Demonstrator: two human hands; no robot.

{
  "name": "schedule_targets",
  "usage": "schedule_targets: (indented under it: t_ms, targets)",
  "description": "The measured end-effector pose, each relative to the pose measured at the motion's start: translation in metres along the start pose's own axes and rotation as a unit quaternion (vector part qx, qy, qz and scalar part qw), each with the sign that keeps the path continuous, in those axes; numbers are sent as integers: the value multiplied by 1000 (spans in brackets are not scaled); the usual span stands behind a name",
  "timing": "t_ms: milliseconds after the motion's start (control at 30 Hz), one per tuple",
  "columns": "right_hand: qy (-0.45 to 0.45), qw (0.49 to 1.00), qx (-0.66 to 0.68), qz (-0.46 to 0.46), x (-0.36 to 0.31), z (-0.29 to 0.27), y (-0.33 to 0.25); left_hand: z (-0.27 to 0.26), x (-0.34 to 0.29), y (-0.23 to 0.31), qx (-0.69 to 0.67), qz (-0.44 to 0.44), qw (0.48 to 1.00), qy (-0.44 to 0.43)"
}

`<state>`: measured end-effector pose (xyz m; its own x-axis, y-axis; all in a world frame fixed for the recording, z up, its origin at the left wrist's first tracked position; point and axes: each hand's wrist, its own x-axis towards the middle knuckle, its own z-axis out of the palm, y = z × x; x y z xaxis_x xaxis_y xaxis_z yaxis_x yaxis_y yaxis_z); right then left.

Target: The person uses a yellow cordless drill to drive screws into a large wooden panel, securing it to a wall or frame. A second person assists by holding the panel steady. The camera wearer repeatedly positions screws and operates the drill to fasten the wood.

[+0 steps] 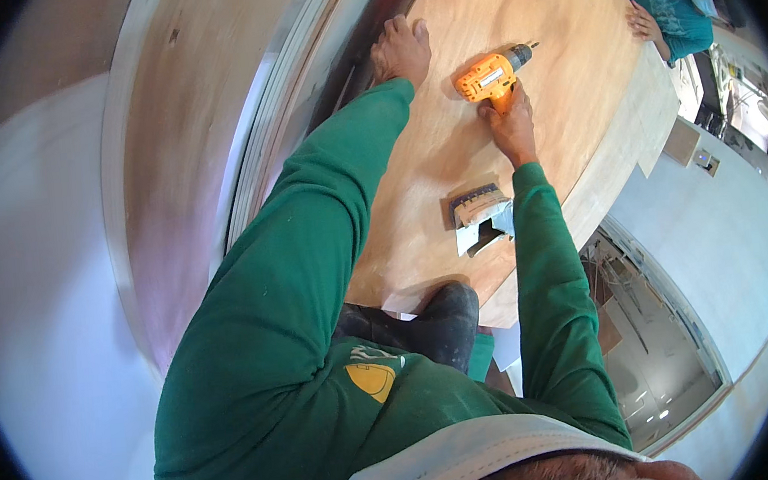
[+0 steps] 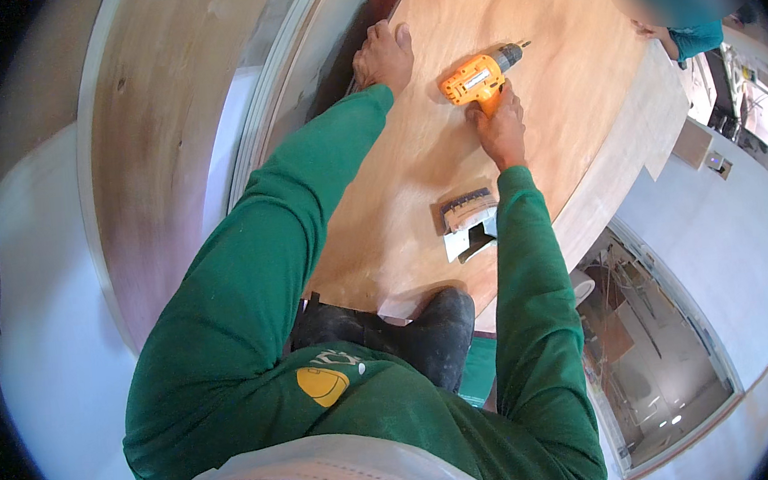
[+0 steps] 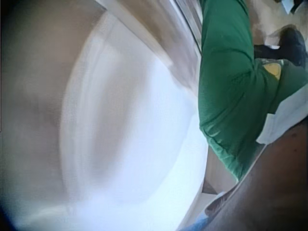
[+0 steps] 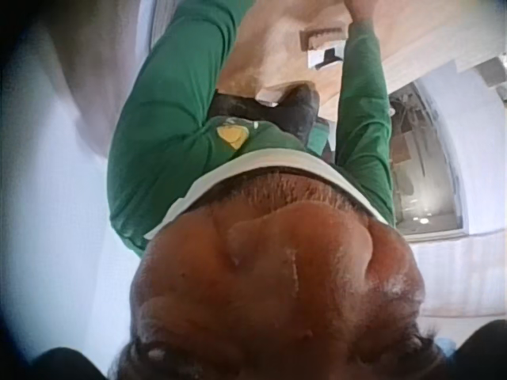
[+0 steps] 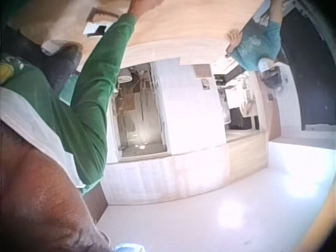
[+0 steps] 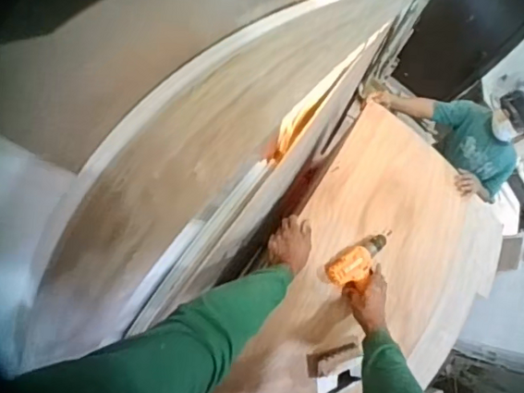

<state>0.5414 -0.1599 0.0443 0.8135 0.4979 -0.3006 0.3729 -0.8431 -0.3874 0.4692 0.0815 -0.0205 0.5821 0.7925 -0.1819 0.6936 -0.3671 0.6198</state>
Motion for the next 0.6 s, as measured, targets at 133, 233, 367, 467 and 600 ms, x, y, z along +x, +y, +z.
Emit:
schedule_targets:
  t_ms: [133, 233, 367, 467, 600]
  targets:
    - [14, 994, 106, -4, 13, -40, -34, -5, -1, 1, 12, -20, 999, -46]
    - [-17, 937, 345, 57, 35, -85, -55, 7, -1, 5, -10, 5, 1000, -19]
    - [-125, 889, 440, 12, 94, -140, -101, -3, -3, 5, 0, -1, 1000, -20]
    - [-129, 951, 279, -25, 130, -152, -130, -3, -2, 1, 9, -19, 1000, -23]
    - [-135, 957, 253, -42, 164, -140, -125, 8, 2, -1, -1, -7, 1000, -9]
